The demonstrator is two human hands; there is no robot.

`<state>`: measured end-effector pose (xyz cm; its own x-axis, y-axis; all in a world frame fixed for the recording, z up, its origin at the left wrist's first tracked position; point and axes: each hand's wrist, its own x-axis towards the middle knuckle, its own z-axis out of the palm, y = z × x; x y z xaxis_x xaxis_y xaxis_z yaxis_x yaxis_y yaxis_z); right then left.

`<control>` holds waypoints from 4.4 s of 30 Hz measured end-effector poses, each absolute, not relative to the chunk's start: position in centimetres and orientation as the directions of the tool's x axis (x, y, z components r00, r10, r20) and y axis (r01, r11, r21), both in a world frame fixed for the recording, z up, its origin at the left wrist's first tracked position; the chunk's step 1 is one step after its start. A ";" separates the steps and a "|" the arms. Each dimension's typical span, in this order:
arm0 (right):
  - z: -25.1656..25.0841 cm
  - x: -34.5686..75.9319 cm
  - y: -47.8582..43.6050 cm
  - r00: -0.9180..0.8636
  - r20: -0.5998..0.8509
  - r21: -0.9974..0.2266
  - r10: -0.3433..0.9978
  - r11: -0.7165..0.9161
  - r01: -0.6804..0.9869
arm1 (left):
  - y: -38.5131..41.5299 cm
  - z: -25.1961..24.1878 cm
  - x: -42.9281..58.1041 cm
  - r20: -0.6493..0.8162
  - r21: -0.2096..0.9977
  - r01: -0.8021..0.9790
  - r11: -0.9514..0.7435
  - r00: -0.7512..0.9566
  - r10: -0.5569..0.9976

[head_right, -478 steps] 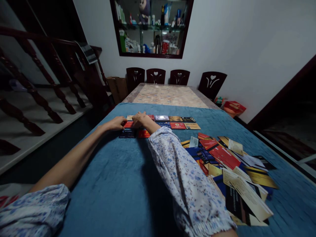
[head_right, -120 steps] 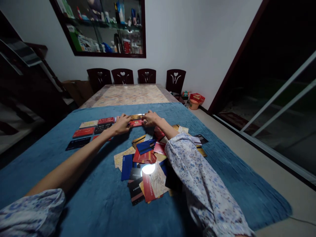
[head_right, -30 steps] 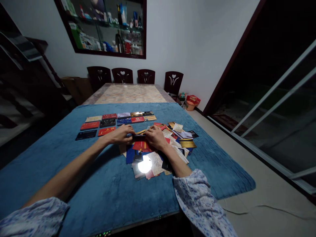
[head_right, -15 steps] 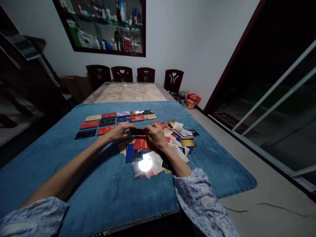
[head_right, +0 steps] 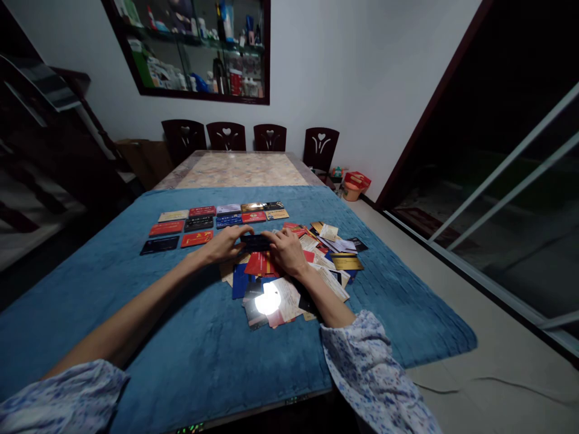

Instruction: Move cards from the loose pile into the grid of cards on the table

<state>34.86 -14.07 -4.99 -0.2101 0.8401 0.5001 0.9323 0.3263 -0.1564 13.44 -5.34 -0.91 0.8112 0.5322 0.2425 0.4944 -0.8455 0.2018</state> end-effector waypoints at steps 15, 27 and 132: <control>-4.9 35.1 -14.0 -0.243 0.434 -0.048 0.868 0.291 0.955 | -6.4 -0.8 13.9 0.148 0.055 0.608 -0.792 0.780 0.608; -4.5 35.5 -13.6 -0.241 0.403 -0.017 0.883 0.271 0.962 | -5.3 -1.9 13.4 0.145 0.134 0.581 -0.802 0.789 0.596; 1.0 28.0 2.6 -0.389 -0.054 0.098 0.919 0.393 0.914 | 3.7 -1.1 8.3 0.075 0.078 0.849 -0.522 0.517 0.852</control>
